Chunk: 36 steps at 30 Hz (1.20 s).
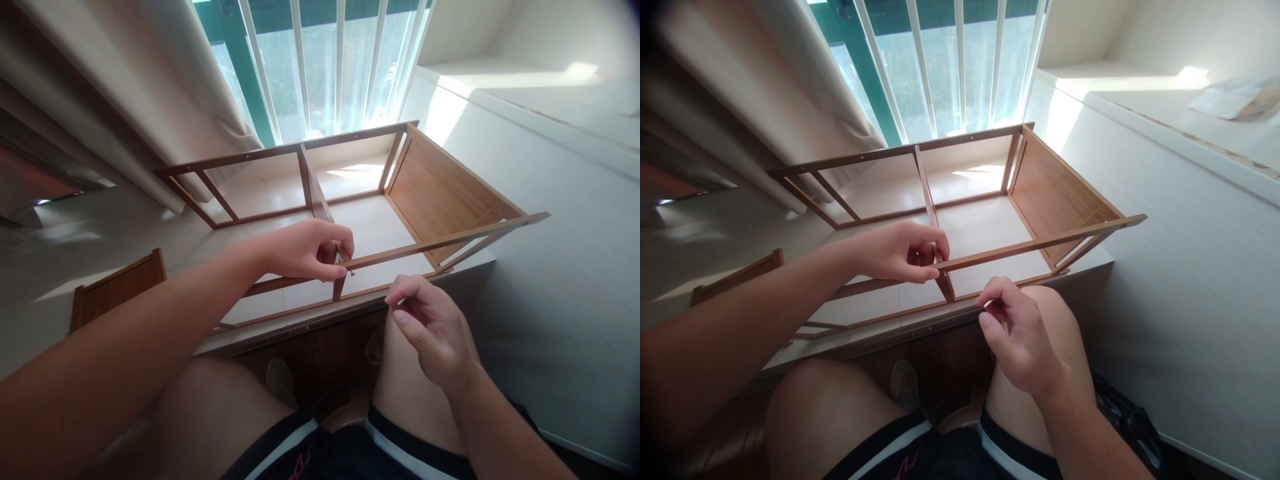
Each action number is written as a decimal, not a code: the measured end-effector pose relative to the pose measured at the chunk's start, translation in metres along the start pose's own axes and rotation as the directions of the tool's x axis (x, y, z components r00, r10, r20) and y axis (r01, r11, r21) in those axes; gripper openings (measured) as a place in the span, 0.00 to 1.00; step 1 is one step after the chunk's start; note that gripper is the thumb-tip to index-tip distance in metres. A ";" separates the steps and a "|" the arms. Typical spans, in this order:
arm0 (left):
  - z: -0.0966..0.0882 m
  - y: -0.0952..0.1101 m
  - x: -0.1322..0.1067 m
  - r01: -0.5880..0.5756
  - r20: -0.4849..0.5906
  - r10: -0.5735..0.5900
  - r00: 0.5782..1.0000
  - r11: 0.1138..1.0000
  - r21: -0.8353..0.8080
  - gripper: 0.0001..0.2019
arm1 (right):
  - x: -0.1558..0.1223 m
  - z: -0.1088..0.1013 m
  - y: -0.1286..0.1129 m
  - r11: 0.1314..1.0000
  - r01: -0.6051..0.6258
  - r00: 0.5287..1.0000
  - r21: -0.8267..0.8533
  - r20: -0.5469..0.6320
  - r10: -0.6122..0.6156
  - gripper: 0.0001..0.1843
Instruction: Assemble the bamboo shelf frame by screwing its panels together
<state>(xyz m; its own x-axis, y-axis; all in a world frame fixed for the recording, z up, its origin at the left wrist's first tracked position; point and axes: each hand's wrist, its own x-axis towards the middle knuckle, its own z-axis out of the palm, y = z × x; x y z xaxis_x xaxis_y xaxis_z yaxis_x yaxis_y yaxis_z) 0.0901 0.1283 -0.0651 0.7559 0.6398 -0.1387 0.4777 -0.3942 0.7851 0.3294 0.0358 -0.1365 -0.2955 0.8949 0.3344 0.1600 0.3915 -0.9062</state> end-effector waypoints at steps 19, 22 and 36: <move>-0.001 -0.001 0.000 0.008 0.011 -0.008 1.000 1.000 -0.002 0.11 | -0.013 0.001 -0.015 0.981 0.045 0.961 -0.187 -0.259 -0.094 0.11; -0.001 -0.002 0.001 0.005 0.012 -0.005 1.000 1.000 -0.001 0.11 | -0.011 0.007 -0.020 0.983 0.066 0.966 -0.170 -0.237 -0.105 0.11; -0.001 -0.004 0.001 0.005 0.019 -0.004 1.000 1.000 -0.020 0.12 | -0.003 0.021 -0.027 0.907 0.206 0.937 -0.368 -0.193 -0.291 0.11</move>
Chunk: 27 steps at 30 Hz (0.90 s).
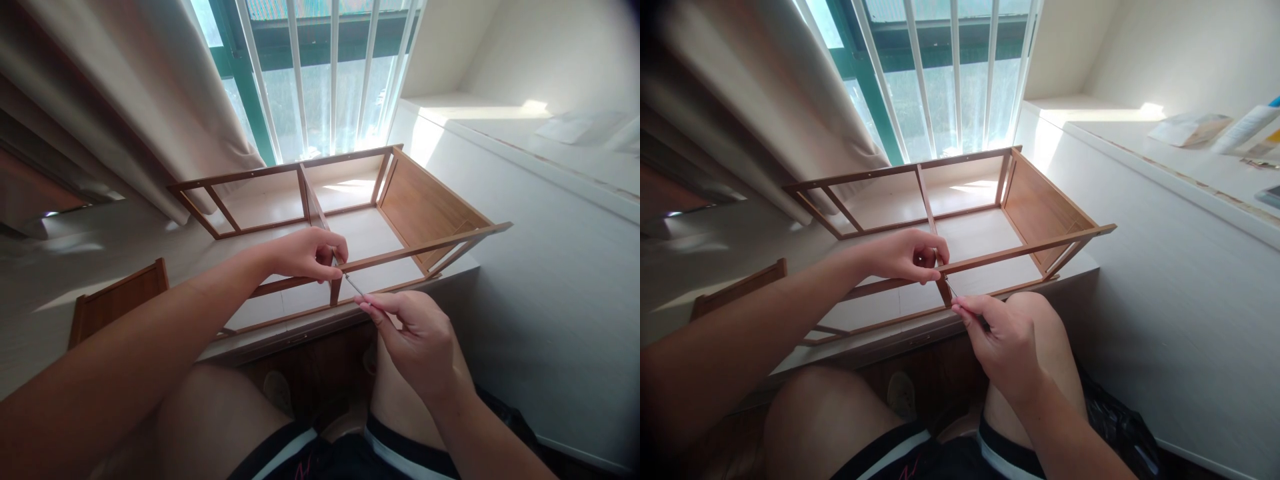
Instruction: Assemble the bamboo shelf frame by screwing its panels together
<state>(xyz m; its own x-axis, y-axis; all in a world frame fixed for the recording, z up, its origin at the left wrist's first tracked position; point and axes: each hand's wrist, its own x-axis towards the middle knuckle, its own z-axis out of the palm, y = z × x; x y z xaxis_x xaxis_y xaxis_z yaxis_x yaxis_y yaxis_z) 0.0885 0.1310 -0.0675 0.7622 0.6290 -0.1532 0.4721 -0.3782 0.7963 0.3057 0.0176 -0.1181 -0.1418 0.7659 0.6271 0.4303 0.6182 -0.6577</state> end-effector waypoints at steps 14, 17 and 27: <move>0.000 -0.001 0.001 0.006 0.010 -0.006 1.000 1.000 0.001 0.12 | -0.010 0.011 -0.001 0.996 -0.054 0.996 0.075 -0.068 0.059 0.12; 0.001 0.001 0.000 -0.003 -0.007 0.004 1.000 1.000 0.031 0.11 | -0.018 0.022 -0.003 0.948 -0.215 0.963 0.236 -0.109 0.246 0.08; 0.002 0.002 0.001 -0.029 -0.038 0.033 0.999 0.995 0.094 0.10 | -0.017 0.037 -0.018 0.473 -0.507 0.713 0.721 0.042 0.700 0.08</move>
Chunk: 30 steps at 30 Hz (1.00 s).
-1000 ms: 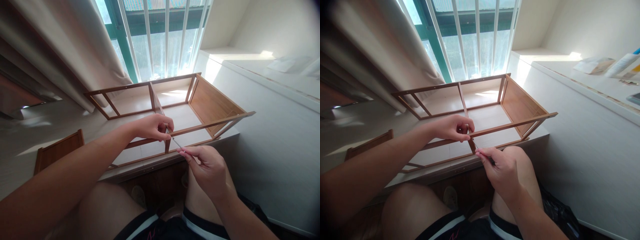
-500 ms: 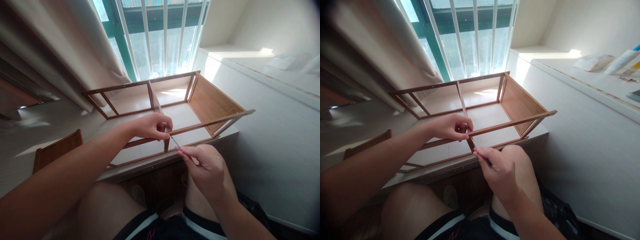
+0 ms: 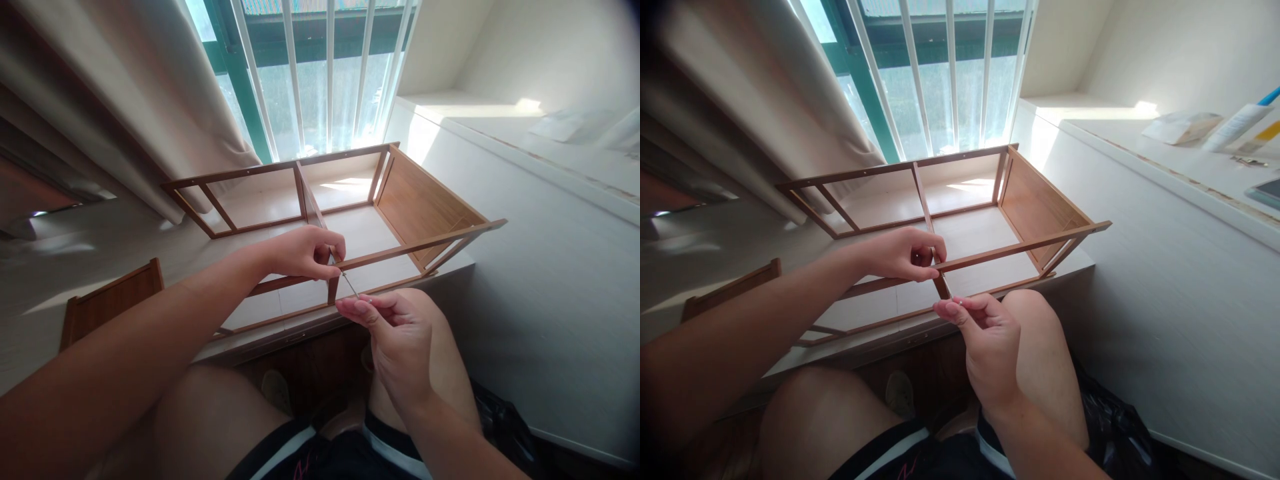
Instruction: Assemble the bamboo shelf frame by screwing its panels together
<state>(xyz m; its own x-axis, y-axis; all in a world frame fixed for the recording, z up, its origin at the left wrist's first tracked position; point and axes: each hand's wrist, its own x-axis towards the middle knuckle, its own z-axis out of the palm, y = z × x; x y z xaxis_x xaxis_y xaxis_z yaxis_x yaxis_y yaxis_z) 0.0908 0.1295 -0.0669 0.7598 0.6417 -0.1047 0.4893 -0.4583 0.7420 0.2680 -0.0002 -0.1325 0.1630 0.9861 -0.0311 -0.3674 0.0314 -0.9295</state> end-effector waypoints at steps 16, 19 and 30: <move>-0.001 -0.001 0.000 0.003 0.015 -0.003 1.000 1.000 -0.023 0.11 | 0.008 -0.011 -0.013 0.873 -0.448 0.884 0.194 0.242 0.400 0.10; -0.001 -0.002 0.000 0.000 0.011 0.001 1.000 1.000 -0.014 0.11 | 0.012 -0.014 -0.015 0.749 -0.610 0.787 0.257 0.305 0.537 0.09; 0.000 0.000 0.000 0.008 -0.006 -0.008 1.000 1.000 0.002 0.11 | 0.011 -0.018 -0.005 0.971 -0.186 0.932 -0.150 0.287 0.222 0.13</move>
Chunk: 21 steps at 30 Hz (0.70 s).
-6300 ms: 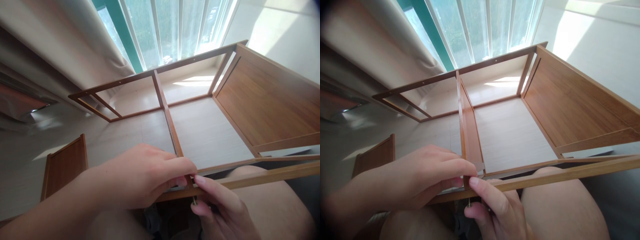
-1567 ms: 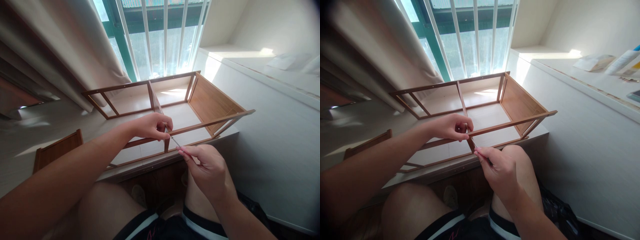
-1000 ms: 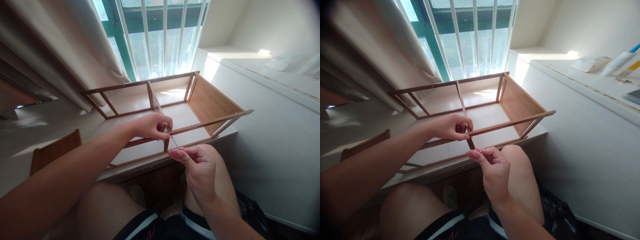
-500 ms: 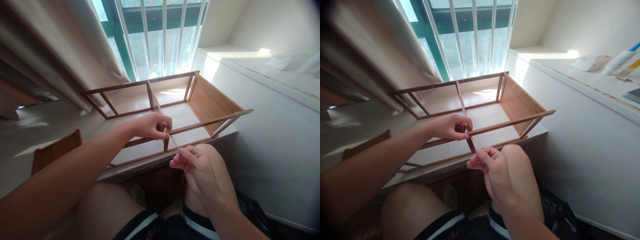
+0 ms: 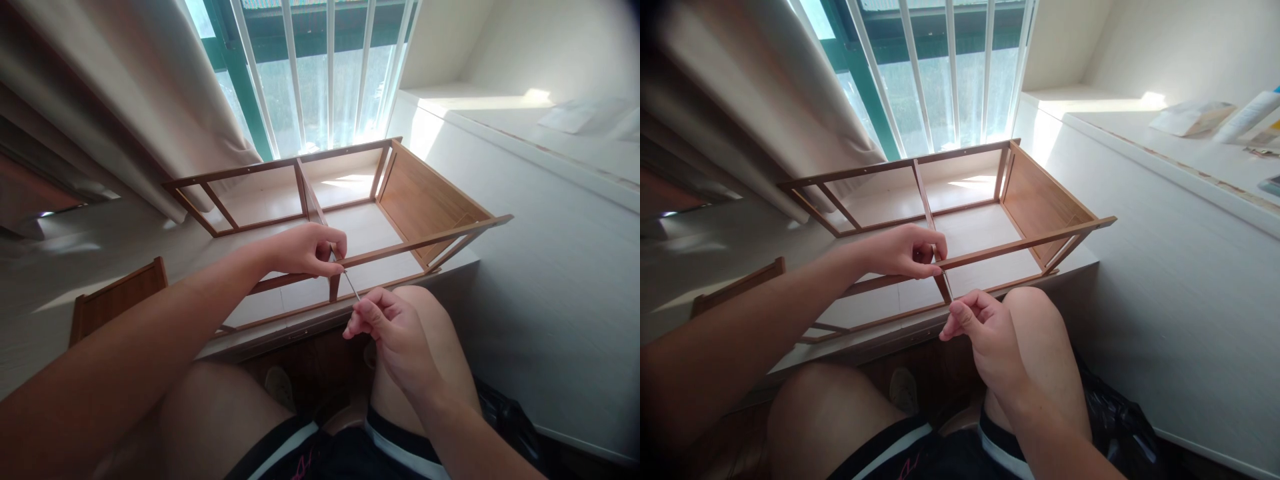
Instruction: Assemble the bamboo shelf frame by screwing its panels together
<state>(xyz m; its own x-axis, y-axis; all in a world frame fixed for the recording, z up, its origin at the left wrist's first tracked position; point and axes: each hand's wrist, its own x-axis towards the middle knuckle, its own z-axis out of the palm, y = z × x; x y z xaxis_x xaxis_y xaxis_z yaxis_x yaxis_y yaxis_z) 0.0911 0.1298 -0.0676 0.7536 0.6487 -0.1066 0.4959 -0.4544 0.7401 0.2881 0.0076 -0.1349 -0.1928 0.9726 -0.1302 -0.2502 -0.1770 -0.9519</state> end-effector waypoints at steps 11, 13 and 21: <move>0.000 0.000 0.000 0.004 0.008 -0.004 1.000 1.000 -0.003 0.11 | 0.005 -0.017 -0.008 0.375 0.513 0.780 -0.772 0.237 -0.579 0.11; 0.000 0.000 -0.001 0.006 0.010 -0.006 1.000 1.000 -0.005 0.11 | 0.005 -0.016 -0.008 0.362 0.514 0.782 -0.778 0.251 -0.570 0.13; -0.004 0.002 -0.002 -0.018 0.057 0.021 0.998 0.998 -0.055 0.11 | 0.000 -0.004 0.003 0.699 0.343 0.913 -0.627 0.048 -0.405 0.19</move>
<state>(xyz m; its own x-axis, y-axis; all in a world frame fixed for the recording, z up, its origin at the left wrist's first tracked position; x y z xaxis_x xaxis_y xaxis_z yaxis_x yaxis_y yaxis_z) 0.0883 0.1304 -0.0632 0.7872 0.6031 -0.1289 0.4580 -0.4316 0.7771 0.2915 0.0078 -0.1386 -0.1205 0.9525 0.2798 0.3539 0.3045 -0.8843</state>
